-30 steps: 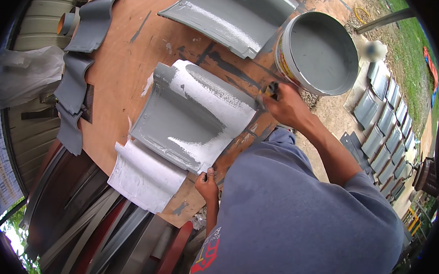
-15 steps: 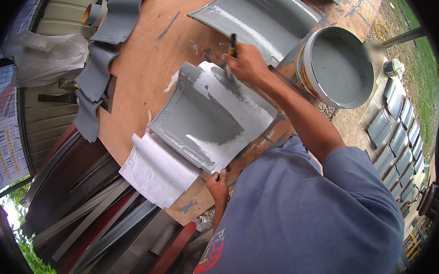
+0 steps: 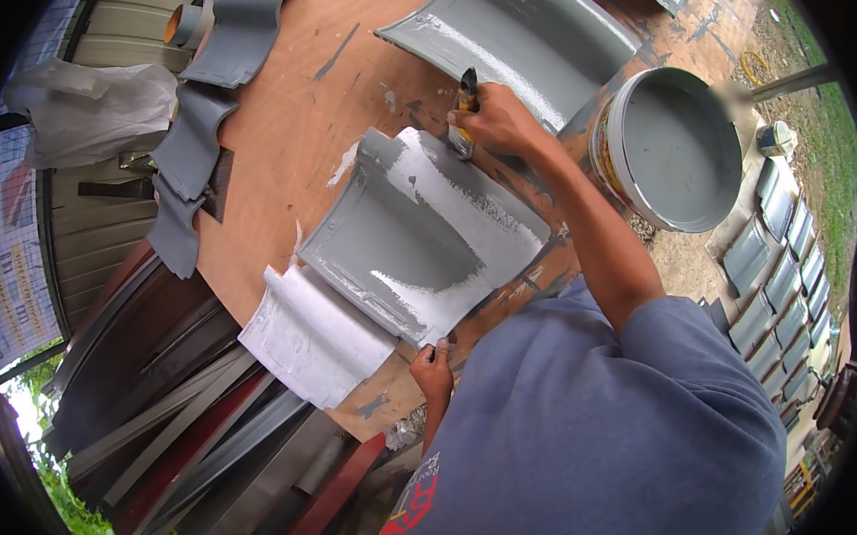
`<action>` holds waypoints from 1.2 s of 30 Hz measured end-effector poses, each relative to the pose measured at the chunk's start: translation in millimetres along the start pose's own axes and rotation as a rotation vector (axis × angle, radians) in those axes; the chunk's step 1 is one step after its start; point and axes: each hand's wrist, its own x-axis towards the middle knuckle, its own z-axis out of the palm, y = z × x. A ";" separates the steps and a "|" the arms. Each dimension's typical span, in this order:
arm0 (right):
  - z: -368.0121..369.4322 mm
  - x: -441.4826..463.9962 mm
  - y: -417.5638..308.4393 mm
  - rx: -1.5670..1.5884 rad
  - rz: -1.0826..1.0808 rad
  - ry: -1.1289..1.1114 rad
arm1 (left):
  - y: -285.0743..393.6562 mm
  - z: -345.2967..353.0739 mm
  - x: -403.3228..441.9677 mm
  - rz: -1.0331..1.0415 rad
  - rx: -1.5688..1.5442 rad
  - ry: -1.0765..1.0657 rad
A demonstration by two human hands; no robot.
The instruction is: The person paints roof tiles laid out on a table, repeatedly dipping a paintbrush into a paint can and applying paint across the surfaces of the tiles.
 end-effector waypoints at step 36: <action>-5.5 20.9 -63.0 -0.241 -0.298 -0.383 | -19.4 7.6 -0.1 0.122 -0.064 0.076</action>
